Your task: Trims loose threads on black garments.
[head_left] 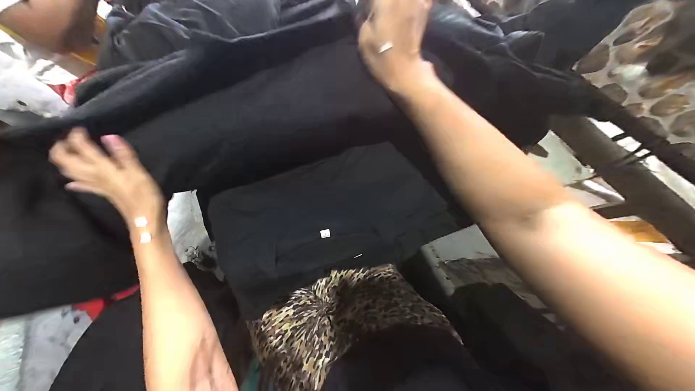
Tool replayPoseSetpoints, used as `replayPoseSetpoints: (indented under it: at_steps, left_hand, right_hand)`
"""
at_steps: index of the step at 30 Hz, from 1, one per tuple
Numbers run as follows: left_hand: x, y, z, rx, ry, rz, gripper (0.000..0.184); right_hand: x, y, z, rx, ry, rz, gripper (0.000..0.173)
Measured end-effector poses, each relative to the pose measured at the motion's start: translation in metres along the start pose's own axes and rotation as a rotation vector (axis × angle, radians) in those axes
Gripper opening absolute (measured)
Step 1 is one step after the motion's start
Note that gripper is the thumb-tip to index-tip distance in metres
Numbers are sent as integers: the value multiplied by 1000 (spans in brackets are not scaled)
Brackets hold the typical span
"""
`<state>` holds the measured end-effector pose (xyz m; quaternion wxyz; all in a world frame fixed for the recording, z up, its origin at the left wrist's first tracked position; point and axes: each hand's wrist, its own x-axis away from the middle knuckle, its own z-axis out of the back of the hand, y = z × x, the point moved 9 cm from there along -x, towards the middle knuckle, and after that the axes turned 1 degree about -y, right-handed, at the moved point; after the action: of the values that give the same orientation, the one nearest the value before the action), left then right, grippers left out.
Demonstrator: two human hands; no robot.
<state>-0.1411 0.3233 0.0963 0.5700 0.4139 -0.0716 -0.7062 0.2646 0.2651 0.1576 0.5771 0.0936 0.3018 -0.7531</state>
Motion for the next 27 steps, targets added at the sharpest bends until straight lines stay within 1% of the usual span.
replayPoseSetpoints:
  at_steps: [1,2,3,4,6,7,9,11,13,14,15,16,17,19,21,22,23,24,26,27]
  left_hand:
    - [-6,-11,-30,-15,-149,-18,68]
    - [-6,-26,-55,34,-256,-9,68]
    - [-2,-40,-71,112,-316,3,69]
    - [5,-49,-77,172,-352,17,71]
    - [25,-49,-65,184,-395,23,74]
    - [39,-40,-50,158,-385,10,71]
    - [77,-11,-15,104,-314,-39,52]
    - [123,16,15,130,-151,-131,35]
    - [167,33,36,146,27,-171,29]
    - [184,36,41,152,89,-164,30]
    - [195,37,42,169,116,-144,31]
    - [203,35,40,198,119,-119,33]
    - [208,31,36,225,107,-97,34]
    - [213,26,22,275,83,-103,32]
    - [215,26,16,309,132,-177,28]
    - [215,28,19,312,166,-211,30]
    - [215,30,24,300,191,-227,32]
    - [215,32,29,297,200,-226,34]
    - [217,35,35,301,183,-215,34]
    - [218,37,36,298,169,-215,34]
  right_hand:
    - [1,11,-35,54,-180,-12,32]
    - [5,18,-64,59,-309,-17,32]
    - [7,21,-81,65,-378,-19,32]
    - [6,20,-87,53,-402,-20,31]
    - [8,21,-87,19,-397,-29,31]
    - [9,21,-84,-1,-379,-27,31]
    - [11,21,-77,-45,-317,12,32]
    - [15,19,-66,-119,-179,115,32]
    - [26,9,-46,-197,-16,193,33]
    - [32,-1,-33,-240,53,220,33]
    - [41,-16,-21,-295,72,241,32]
    - [55,-35,-12,-354,36,274,30]
    - [75,-58,-4,-397,-41,328,28]
    - [129,-105,2,-410,-254,438,24]
    - [185,-136,-10,-398,-482,487,37]
    - [208,-146,-19,-397,-561,527,36]
    - [228,-155,-26,-401,-594,573,32]
    - [243,-161,-31,-375,-566,635,28]
    - [262,-171,-34,-272,-434,744,28]
    - [266,-175,-34,-214,-360,767,28]
